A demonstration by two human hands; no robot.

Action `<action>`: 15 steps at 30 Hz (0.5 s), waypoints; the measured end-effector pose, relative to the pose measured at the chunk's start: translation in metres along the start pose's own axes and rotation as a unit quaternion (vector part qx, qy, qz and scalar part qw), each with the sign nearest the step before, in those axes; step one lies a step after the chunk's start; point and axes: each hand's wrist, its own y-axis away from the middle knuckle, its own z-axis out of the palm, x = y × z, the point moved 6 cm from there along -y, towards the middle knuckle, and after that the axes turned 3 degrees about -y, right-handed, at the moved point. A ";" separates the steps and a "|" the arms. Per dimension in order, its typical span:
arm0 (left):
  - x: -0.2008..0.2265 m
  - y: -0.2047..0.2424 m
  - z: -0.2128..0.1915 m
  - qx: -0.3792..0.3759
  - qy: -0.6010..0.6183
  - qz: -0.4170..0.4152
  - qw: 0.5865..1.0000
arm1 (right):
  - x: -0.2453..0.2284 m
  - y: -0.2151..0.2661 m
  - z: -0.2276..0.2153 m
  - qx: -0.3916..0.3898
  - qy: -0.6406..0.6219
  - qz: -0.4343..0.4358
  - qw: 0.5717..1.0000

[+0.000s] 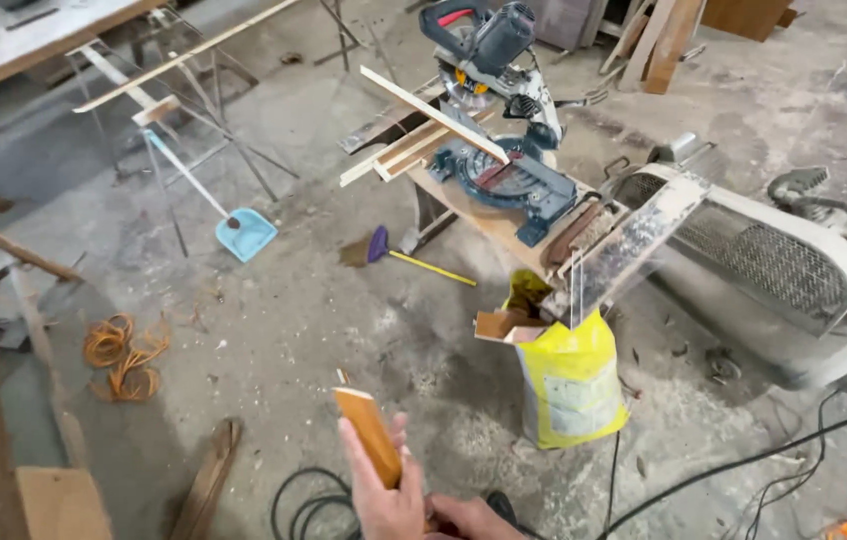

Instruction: Cutting wooden strips using a miter saw and assembling them into a frame structure using a nail gun and glue.

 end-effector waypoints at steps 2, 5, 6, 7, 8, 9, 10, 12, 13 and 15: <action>-0.004 -0.054 0.011 0.010 -0.012 0.014 1.000 | -0.034 -0.044 -0.022 -0.007 0.010 0.003 1.000; -0.022 -0.128 0.026 0.042 0.000 -0.036 0.998 | -0.066 -0.110 -0.054 0.009 0.046 0.089 0.995; -0.027 -0.152 0.036 0.025 0.003 -0.047 0.999 | -0.061 -0.129 -0.067 0.023 0.038 0.133 0.990; -0.033 -0.179 0.049 0.009 0.009 -0.057 0.998 | -0.056 -0.150 -0.084 0.037 0.032 0.176 0.983; -0.046 -0.204 0.064 0.002 0.009 -0.062 0.998 | -0.050 -0.171 -0.100 0.043 0.028 0.181 0.982; -0.057 -0.232 0.076 -0.007 0.040 -0.047 0.998 | -0.046 -0.197 -0.116 0.076 -0.010 0.170 0.982; -0.068 -0.259 0.087 -0.017 0.071 -0.032 0.997 | -0.041 -0.222 -0.132 0.108 -0.047 0.158 0.980; -0.093 -0.300 0.114 -0.066 0.081 -0.071 0.992 | -0.014 -0.255 -0.152 0.152 -0.083 0.128 0.976; -0.103 -0.334 0.137 -0.106 0.100 -0.094 0.985 | -0.009 -0.282 -0.176 0.192 -0.103 0.082 0.973; -0.132 -0.387 0.172 -0.123 0.103 -0.103 0.982 | 0.010 -0.335 -0.219 0.239 -0.115 0.076 0.961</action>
